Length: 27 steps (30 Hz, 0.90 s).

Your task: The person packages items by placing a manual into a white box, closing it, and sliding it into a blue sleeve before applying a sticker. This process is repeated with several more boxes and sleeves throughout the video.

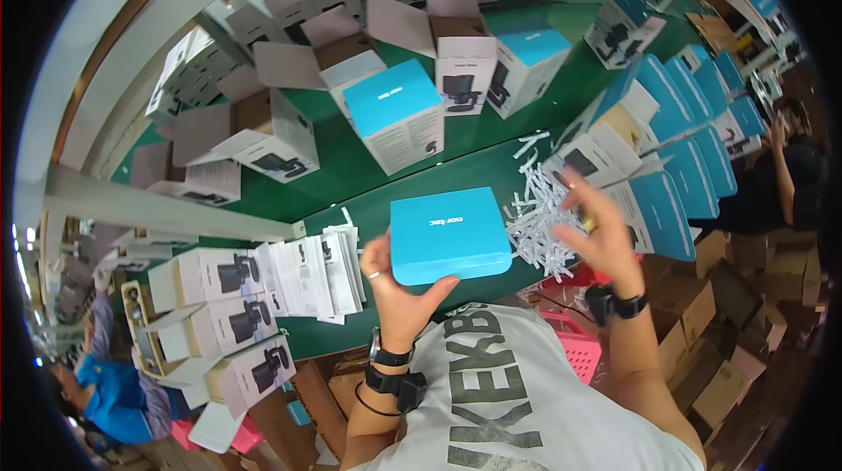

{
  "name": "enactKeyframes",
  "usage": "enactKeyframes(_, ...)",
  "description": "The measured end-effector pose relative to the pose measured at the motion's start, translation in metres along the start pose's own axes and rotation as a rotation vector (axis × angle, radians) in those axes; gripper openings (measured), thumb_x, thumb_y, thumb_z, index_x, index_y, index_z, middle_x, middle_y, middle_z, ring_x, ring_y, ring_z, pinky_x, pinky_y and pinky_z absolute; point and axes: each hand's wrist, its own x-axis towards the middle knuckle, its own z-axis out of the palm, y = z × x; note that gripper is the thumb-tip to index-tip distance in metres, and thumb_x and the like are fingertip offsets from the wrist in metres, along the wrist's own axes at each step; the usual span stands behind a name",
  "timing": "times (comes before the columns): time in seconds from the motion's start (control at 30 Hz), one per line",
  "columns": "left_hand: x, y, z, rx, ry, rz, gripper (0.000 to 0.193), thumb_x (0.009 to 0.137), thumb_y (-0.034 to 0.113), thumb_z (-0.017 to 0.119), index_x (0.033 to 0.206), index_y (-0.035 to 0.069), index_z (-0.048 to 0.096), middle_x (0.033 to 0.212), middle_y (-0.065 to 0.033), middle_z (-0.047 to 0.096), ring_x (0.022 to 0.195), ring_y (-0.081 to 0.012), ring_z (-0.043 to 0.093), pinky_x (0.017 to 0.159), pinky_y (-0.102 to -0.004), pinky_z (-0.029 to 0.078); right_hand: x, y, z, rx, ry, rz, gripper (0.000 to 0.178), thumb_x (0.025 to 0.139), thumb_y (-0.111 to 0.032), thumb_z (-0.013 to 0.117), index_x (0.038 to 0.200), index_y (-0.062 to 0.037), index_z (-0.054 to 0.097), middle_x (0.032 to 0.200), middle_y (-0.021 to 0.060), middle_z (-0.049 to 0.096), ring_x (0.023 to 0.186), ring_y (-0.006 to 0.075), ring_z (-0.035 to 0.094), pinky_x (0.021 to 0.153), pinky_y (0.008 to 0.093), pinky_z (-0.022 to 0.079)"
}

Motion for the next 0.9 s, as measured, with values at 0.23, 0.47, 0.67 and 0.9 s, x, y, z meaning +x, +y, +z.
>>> enactKeyframes(0.23, 0.022, -0.009, -0.038, 0.353, -0.334, 0.172, 0.058, 0.075, 0.010, 0.094, 0.130, 0.012, 0.074, 0.132, -0.0159, 0.059, 0.147, -0.0435, 0.045, 0.110, -0.0506, 0.048, -0.035, -0.011, 0.102, 0.193, 0.157, -0.142, 0.047, 0.076, -0.006, 0.089, 0.122, -0.0059, 0.077, 0.098, 0.0066, 0.070, 0.088, 0.0153, 0.065, 0.072, 0.0288, 0.052)
enactKeyframes(0.47, 0.009, -0.045, -0.034, 0.604, -0.273, 0.417, 0.069, 0.069, 0.015, 0.097, 0.133, 0.016, 0.073, 0.116, -0.0115, 0.053, 0.133, -0.0433, 0.053, 0.104, -0.0503, 0.051, -0.049, 0.022, 0.129, 0.072, 0.362, -0.266, 0.039, 0.075, -0.006, 0.088, 0.113, -0.0092, 0.079, 0.105, 0.0078, 0.071, 0.071, 0.0168, 0.066, 0.058, 0.0308, 0.052)
enactKeyframes(0.67, 0.009, -0.027, -0.027, 0.808, -0.308, 0.493, 0.062, 0.073, 0.019, 0.094, 0.132, 0.015, 0.073, 0.113, -0.0126, 0.046, 0.128, -0.0411, 0.050, 0.105, -0.0528, 0.047, -0.056, 0.021, 0.120, 0.028, 0.311, -0.176, 0.042, 0.075, -0.004, 0.085, 0.116, -0.0100, 0.078, 0.111, 0.0071, 0.073, 0.068, 0.0192, 0.066, 0.057, 0.0330, 0.053)
enactKeyframes(0.9, 0.042, 0.022, 0.033, 1.111, -0.736, 0.550, 0.080, 0.086, 0.043, 0.080, 0.157, 0.021, 0.050, 0.158, -0.0201, 0.043, 0.146, -0.0475, 0.040, 0.119, -0.0615, 0.034, -0.063, 0.034, 0.131, 0.051, 0.231, -0.298, 0.044, 0.078, -0.003, 0.079, 0.122, -0.0093, 0.075, 0.133, 0.0082, 0.071, 0.072, 0.0194, 0.070, 0.060, 0.0317, 0.055)
